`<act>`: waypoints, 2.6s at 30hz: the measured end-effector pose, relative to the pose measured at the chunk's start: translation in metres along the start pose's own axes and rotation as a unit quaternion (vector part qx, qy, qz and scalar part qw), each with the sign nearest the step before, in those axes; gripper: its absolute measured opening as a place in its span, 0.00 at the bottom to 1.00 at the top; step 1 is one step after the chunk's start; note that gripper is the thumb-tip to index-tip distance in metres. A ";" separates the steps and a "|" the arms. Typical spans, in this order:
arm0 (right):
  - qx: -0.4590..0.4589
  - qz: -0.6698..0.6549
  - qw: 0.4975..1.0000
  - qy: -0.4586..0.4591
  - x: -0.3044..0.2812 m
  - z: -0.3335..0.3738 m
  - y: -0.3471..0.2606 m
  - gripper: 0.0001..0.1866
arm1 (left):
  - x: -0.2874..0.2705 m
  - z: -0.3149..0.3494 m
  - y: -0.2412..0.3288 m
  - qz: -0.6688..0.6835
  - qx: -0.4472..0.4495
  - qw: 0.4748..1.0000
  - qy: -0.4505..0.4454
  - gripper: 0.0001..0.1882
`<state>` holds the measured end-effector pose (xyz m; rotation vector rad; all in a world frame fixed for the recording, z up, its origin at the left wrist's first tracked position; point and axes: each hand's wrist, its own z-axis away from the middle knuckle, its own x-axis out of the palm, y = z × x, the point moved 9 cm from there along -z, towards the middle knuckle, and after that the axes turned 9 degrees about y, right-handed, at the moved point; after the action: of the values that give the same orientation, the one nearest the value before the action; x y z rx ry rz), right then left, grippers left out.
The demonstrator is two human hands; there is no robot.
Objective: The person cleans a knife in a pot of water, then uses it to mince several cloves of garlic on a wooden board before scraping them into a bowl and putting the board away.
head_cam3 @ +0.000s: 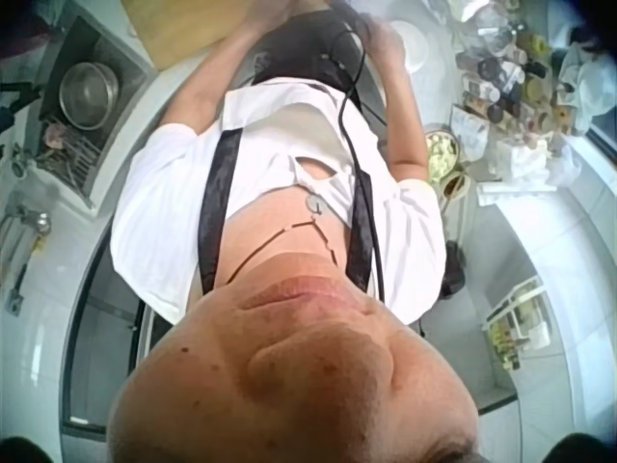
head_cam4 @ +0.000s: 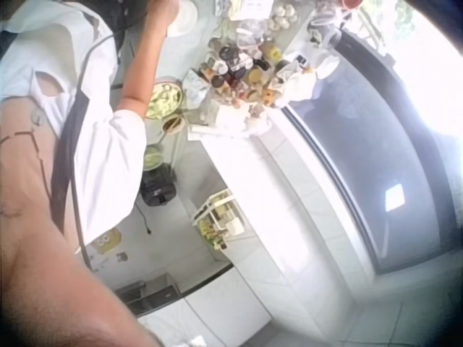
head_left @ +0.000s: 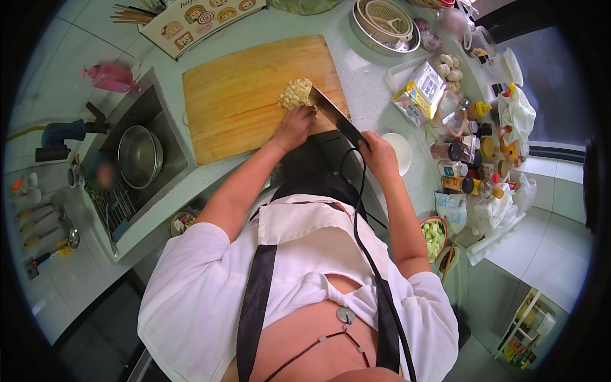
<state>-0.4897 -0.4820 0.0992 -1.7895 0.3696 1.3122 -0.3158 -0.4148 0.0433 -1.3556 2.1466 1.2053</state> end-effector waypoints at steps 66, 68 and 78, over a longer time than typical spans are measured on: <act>0.058 -0.025 0.996 -0.064 0.060 -0.037 -0.044 0.11 | -0.040 0.004 -0.051 0.033 -0.022 0.999 0.030 0.10; 0.059 -0.023 0.996 -0.065 0.060 -0.038 -0.045 0.11 | -0.037 0.005 -0.053 0.035 -0.019 0.999 0.026 0.10; 0.051 -0.008 0.994 -0.097 0.061 -0.046 -0.049 0.11 | -0.038 0.009 -0.055 0.043 -0.031 0.998 0.033 0.10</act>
<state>-0.4037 -0.4743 0.0712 -1.5618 0.3086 1.4173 -0.2513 -0.3961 0.0361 -1.3597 2.2508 1.2858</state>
